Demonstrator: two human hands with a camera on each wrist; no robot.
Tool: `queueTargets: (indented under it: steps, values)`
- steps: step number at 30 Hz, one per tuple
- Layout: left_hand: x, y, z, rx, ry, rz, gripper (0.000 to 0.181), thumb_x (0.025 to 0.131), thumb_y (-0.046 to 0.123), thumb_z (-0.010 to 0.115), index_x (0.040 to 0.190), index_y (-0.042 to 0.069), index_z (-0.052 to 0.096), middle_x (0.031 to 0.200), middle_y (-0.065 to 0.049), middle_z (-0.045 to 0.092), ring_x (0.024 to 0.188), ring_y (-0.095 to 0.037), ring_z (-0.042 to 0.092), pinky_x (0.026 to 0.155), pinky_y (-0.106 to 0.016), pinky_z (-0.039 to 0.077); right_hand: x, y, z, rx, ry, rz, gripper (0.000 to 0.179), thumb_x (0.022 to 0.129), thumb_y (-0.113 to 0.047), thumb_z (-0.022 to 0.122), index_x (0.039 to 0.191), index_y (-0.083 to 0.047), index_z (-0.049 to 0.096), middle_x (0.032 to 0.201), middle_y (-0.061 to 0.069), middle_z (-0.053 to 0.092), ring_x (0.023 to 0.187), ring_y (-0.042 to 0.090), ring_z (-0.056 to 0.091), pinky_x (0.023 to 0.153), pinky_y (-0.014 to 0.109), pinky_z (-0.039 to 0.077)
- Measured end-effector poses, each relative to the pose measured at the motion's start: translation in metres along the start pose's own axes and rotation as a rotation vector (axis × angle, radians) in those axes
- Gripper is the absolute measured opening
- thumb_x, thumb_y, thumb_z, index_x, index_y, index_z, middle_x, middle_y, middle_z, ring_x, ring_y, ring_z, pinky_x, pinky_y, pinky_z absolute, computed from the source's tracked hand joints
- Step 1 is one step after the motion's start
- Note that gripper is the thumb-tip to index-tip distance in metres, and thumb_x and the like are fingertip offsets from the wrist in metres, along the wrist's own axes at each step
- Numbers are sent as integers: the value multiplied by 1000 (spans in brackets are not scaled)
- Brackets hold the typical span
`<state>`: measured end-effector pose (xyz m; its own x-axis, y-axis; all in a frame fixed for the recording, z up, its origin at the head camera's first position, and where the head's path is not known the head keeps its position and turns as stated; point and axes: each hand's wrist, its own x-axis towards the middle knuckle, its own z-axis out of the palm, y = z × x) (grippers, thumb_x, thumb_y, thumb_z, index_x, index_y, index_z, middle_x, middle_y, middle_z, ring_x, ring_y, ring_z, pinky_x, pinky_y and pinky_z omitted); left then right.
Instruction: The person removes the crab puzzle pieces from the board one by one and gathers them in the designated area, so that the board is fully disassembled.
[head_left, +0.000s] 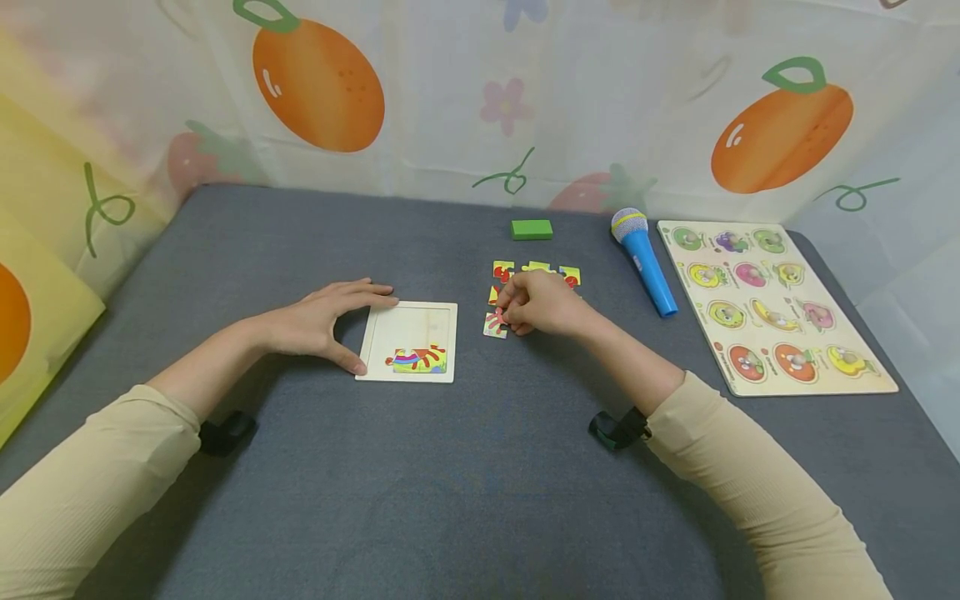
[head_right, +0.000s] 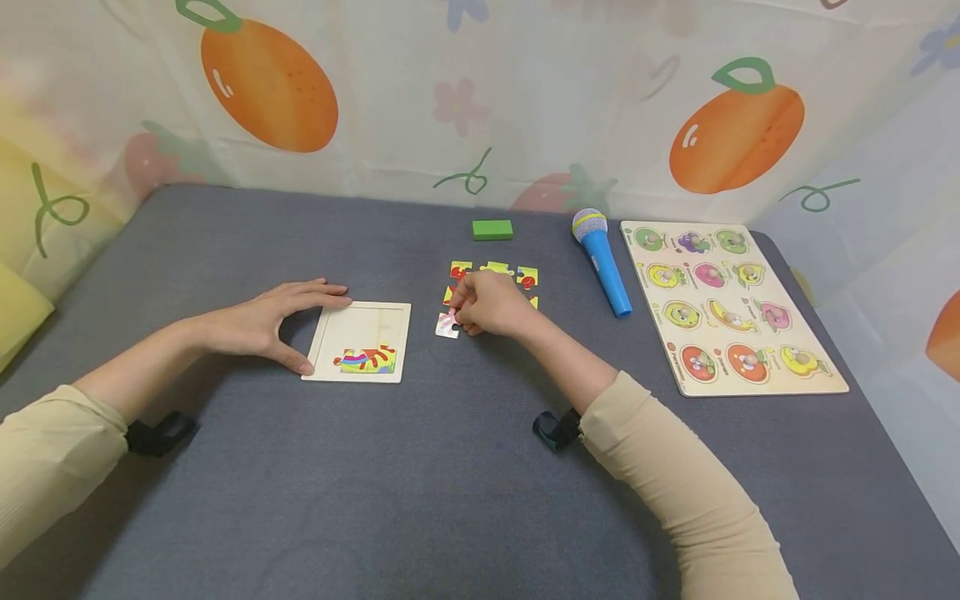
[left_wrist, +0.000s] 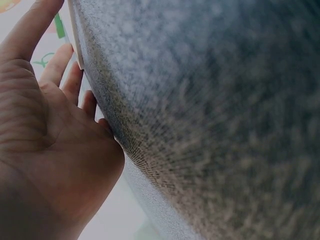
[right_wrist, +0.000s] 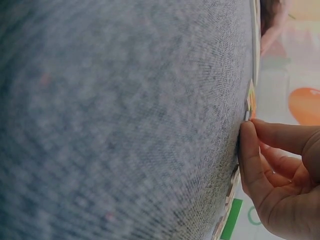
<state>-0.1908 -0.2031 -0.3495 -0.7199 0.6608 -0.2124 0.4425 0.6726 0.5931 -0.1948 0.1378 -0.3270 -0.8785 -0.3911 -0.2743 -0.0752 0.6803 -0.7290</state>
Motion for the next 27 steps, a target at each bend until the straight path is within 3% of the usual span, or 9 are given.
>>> queueTargets:
  steps: [27]
  values:
    - [0,-1,-1,-2,-7,-8,96,70,45,86,151,23,40,166,-5,23,156,-38,4,116,-71,7,-1,-3,1,0,27,-19,12,90,-4,65,101,-1,68,90,12,71,67,13,68,67,28,60]
